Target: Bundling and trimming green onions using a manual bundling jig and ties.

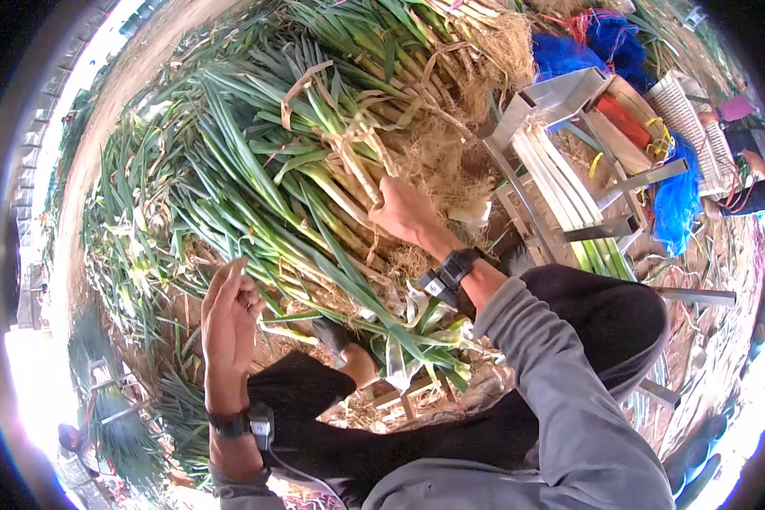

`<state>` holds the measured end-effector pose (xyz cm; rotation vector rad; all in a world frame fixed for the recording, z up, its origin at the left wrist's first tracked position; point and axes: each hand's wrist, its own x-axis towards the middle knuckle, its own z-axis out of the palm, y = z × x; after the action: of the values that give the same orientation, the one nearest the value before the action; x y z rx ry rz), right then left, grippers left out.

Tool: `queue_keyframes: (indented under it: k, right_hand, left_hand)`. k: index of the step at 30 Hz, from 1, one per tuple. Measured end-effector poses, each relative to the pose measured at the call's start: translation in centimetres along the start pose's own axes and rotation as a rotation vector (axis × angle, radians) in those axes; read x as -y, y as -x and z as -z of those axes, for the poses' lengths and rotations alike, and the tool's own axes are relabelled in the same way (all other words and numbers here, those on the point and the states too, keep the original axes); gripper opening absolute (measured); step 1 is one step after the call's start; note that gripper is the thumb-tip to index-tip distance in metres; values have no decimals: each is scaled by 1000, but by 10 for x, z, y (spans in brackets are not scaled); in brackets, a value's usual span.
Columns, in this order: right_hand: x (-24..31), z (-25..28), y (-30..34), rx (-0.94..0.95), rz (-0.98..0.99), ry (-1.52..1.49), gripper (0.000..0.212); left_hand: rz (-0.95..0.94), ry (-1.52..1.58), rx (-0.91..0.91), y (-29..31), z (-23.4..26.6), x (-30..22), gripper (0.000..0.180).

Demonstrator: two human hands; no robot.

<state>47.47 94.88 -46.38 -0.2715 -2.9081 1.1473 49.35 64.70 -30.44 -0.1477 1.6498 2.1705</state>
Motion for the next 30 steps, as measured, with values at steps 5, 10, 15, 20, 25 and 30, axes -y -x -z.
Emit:
queue_keyframes:
  k: [5, 10, 15, 20, 25, 30]
  right_hand:
    - [69, -32, 77, 167, -56, -284, 27]
    - [48, -47, 89, 189, -188, -391, 30]
    - [110, 5, 111, 116, 60, -154, 27]
    - [119, -3, 162, 90, 214, -211, 26]
    - [105, -12, 196, -26, 615, -199, 46]
    - [78, -24, 154, -358, 670, -145, 65]
  left_hand:
    - [-11, -56, -60, -5, 3, 1, 33]
    - [15, -79, 9, -29, -12, 15, 25]
    - [23, -142, -96, -26, 3, 26, 34]
    - [50, -95, -142, -47, 4, 30, 49]
    - [89, 213, -210, -52, -2, 15, 35]
    - [-131, 322, -356, -47, 41, -2, 25]
